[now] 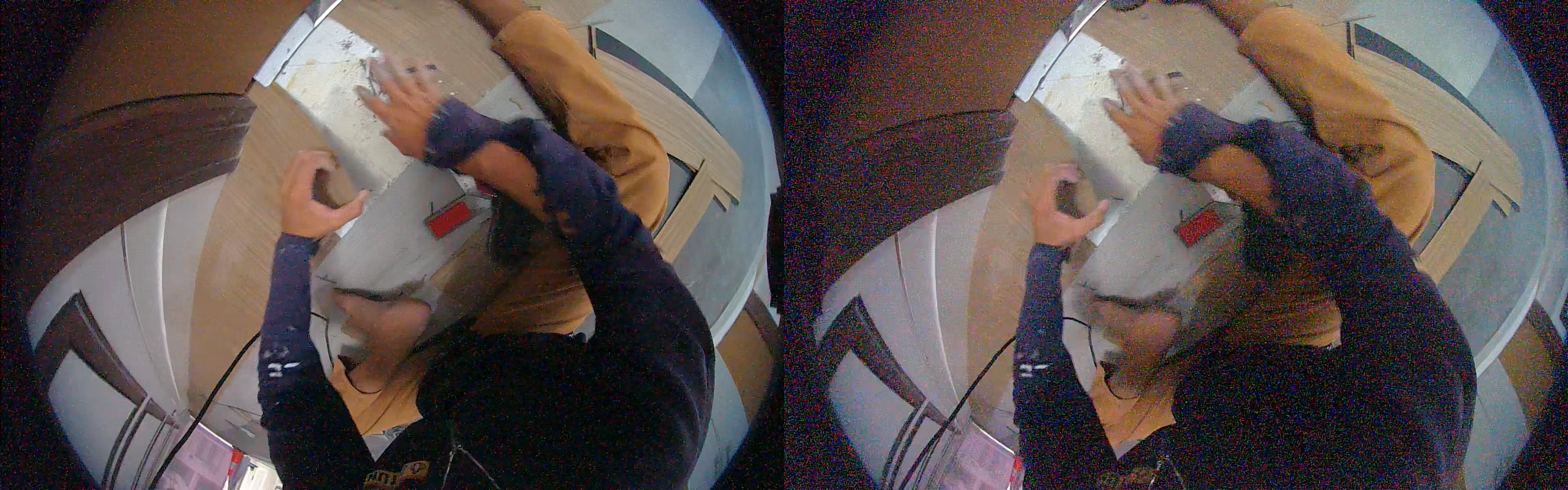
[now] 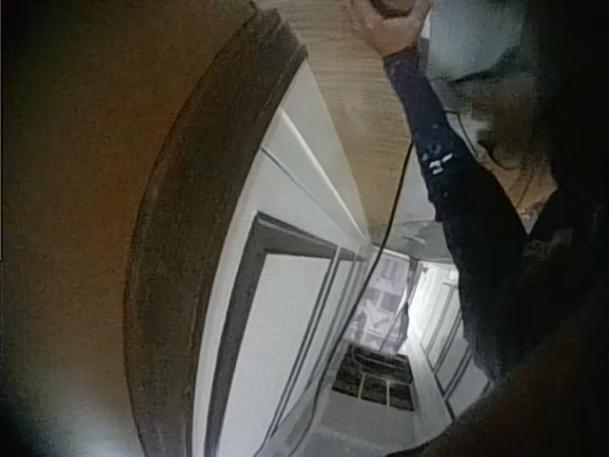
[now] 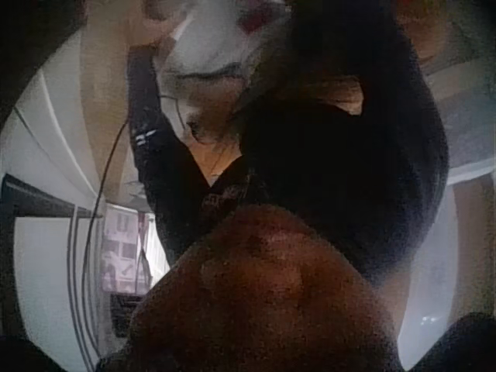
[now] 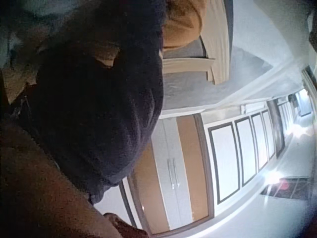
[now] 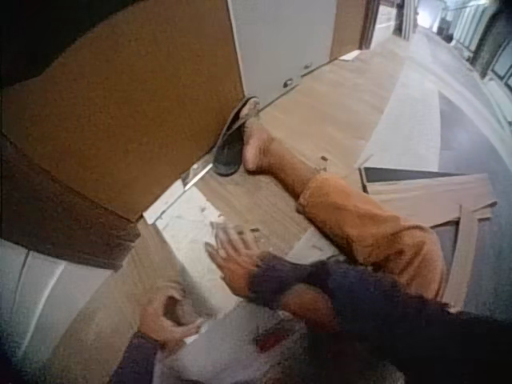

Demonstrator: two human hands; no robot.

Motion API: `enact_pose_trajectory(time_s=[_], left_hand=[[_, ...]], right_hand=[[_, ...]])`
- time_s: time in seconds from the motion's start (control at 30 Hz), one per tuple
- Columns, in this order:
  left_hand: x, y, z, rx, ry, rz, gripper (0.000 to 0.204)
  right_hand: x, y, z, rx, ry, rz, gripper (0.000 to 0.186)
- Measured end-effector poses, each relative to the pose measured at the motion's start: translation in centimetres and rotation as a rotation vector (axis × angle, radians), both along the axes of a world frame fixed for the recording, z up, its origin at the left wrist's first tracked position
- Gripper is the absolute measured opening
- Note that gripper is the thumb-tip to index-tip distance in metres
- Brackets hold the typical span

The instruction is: The person uses a utility knife and a square to score and cut flooring planks while sitting on the floor.

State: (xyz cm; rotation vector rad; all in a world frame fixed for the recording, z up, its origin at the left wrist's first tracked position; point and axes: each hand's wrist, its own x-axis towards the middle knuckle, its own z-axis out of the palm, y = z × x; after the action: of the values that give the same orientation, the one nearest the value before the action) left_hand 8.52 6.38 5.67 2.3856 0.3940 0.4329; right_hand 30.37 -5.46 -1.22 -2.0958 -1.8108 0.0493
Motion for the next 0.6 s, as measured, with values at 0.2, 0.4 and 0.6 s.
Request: enact_pose_trajectory(time_s=[0.2,0.4,0.6], left_hand=[[-0.9,-2.3,-5.1,0.149,-0.030,0.010,0.049],[-1.9,-0.7,-2.2,-0.215,-0.061,0.149,0.056],[-0.9,1.2,2.6,-0.283,-0.028,0.094,0.055]], right_hand=[[-3.8,-8.4,2.0,-0.185,0.151,-0.081,0.072],[-8.8,-4.5,-2.1,-0.274,0.138,0.461,0.068],[-12.5,-6.1,-3.6,-0.049,0.325,0.690,0.092]])
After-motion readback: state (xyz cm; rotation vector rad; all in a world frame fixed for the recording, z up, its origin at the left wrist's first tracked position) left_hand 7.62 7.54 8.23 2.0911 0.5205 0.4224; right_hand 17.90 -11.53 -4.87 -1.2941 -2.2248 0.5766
